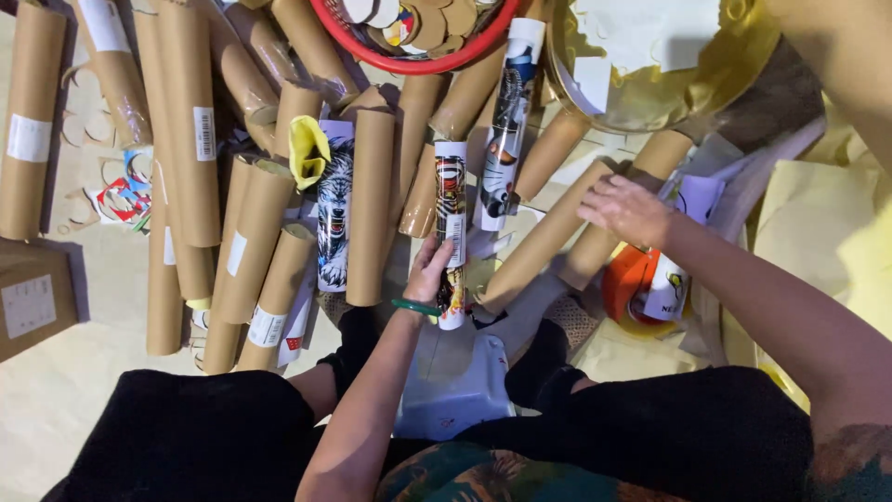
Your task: The person rolls up printed posters, inserts them into protective cardboard tubes, applies labels, and wraps them in yellow paper while sitting on the floor.
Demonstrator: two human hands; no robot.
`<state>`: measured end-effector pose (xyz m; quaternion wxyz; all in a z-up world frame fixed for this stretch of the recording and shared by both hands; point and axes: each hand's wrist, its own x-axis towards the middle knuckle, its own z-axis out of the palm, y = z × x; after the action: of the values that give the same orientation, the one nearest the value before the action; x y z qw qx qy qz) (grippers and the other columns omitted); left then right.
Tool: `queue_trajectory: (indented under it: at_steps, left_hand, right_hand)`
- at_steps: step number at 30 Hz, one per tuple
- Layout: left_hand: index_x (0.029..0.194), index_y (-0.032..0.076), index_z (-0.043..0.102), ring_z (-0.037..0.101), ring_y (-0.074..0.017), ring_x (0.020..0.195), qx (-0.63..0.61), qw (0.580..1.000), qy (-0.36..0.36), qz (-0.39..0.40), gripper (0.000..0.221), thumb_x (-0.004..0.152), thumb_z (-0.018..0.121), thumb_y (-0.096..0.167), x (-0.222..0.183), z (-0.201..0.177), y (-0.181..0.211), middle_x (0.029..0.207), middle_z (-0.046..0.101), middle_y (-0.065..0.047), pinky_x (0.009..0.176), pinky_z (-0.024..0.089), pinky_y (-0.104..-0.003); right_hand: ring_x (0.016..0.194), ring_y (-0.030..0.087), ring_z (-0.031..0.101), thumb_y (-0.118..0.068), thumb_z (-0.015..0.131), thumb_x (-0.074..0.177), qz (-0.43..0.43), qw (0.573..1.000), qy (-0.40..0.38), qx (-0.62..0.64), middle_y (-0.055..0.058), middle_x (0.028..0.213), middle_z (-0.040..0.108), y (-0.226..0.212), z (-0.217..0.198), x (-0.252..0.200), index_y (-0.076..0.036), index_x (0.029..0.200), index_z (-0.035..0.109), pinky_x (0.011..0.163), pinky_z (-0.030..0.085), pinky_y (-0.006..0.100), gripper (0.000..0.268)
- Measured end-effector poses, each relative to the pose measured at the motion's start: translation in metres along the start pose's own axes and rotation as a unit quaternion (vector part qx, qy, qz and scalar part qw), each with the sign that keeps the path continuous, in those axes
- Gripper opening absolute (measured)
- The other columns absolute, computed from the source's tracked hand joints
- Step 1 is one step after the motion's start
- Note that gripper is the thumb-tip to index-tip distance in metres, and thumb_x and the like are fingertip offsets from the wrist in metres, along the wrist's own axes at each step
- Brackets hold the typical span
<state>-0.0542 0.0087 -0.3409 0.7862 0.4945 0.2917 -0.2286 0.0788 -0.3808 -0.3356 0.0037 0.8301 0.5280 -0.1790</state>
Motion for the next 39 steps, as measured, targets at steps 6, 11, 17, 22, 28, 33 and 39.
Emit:
queue_trajectory:
  at_steps: [6, 11, 17, 22, 28, 33, 39]
  left_hand:
    - [0.120, -0.003, 0.063, 0.071, -0.0212, 0.088, -0.120, 0.990, -0.057, -0.048, 0.055, 0.106, 0.049, 0.048, 0.004, -0.007, 0.022, 0.098, 0.074, -0.013, 0.080, 0.057, -0.035]
    - [0.123, -0.001, 0.063, 0.070, -0.0216, 0.092, -0.115, 0.990, -0.082, -0.014, 0.052, 0.108, 0.049, 0.047, 0.017, -0.011, 0.043, 0.102, 0.073, -0.014, 0.085, 0.057, -0.035]
    - [0.130, 0.003, 0.060, 0.071, -0.0225, 0.095, -0.137, 0.987, -0.074, 0.043, 0.057, 0.105, 0.046, 0.053, 0.038, -0.013, 0.085, 0.108, 0.072, -0.013, 0.086, 0.059, -0.037]
    - [0.129, 0.003, 0.059, 0.073, -0.0236, 0.094, -0.183, 0.975, -0.117, 0.052, 0.062, 0.104, 0.041, 0.057, 0.033, 0.017, 0.097, 0.108, 0.073, -0.014, 0.083, 0.060, -0.038]
    - [0.146, 0.003, 0.051, 0.065, -0.0236, 0.120, -0.218, 0.972, -0.087, 0.014, 0.061, 0.106, 0.045, 0.048, 0.044, 0.029, 0.090, 0.136, 0.065, -0.014, 0.104, 0.053, -0.040]
    - [0.149, 0.000, 0.048, 0.063, -0.0253, 0.124, -0.206, 0.972, -0.108, 0.036, 0.063, 0.107, 0.046, 0.047, 0.033, 0.038, 0.110, 0.139, 0.062, -0.017, 0.107, 0.050, -0.041]
    - [0.138, -0.002, 0.058, 0.065, -0.0205, 0.115, -0.127, 0.987, -0.075, 0.067, 0.059, 0.107, 0.050, 0.048, 0.038, 0.037, 0.110, 0.127, 0.068, -0.012, 0.101, 0.052, -0.036]
  right_hand:
    - [0.127, 0.028, 0.053, -0.022, 0.054, 0.089, -0.013, 0.990, -0.119, -0.073, 0.008, 0.131, 0.060, -0.006, 0.035, -0.021, -0.014, 0.129, 0.061, 0.107, 0.041, 0.047, 0.041]
    - [0.129, 0.030, 0.053, -0.023, 0.074, 0.070, -0.032, 0.996, -0.065, 0.056, 0.007, 0.137, 0.059, -0.016, -0.012, 0.015, -0.015, 0.135, 0.059, 0.107, 0.041, 0.051, 0.067]
    - [0.125, 0.023, 0.062, -0.033, 0.090, 0.071, 0.104, 0.940, -0.130, 0.299, 0.003, 0.134, 0.065, -0.006, -0.117, 0.070, -0.019, 0.139, 0.056, 0.105, 0.051, 0.039, 0.078]
    - [0.132, 0.026, 0.054, -0.022, 0.078, 0.090, 0.056, 0.791, 0.085, 0.604, 0.013, 0.143, 0.058, 0.006, -0.132, 0.122, -0.005, 0.148, 0.044, 0.109, 0.042, 0.044, 0.069]
    - [0.103, 0.013, 0.060, -0.029, 0.069, 0.092, 0.174, 0.634, 0.024, 0.753, 0.004, 0.123, 0.066, -0.012, -0.136, 0.158, -0.012, 0.150, 0.051, 0.080, 0.052, 0.029, 0.064]
    - [0.111, 0.009, 0.059, -0.030, 0.069, 0.088, 0.217, 0.624, 0.029, 0.750, 0.000, 0.131, 0.061, -0.006, -0.140, 0.165, -0.019, 0.150, 0.046, 0.083, 0.054, 0.028, 0.066]
    - [0.118, 0.015, 0.057, -0.030, 0.067, 0.088, 0.249, 0.604, 0.016, 0.757, 0.004, 0.138, 0.059, -0.009, -0.137, 0.164, -0.018, 0.151, 0.047, 0.085, 0.051, 0.033, 0.067]
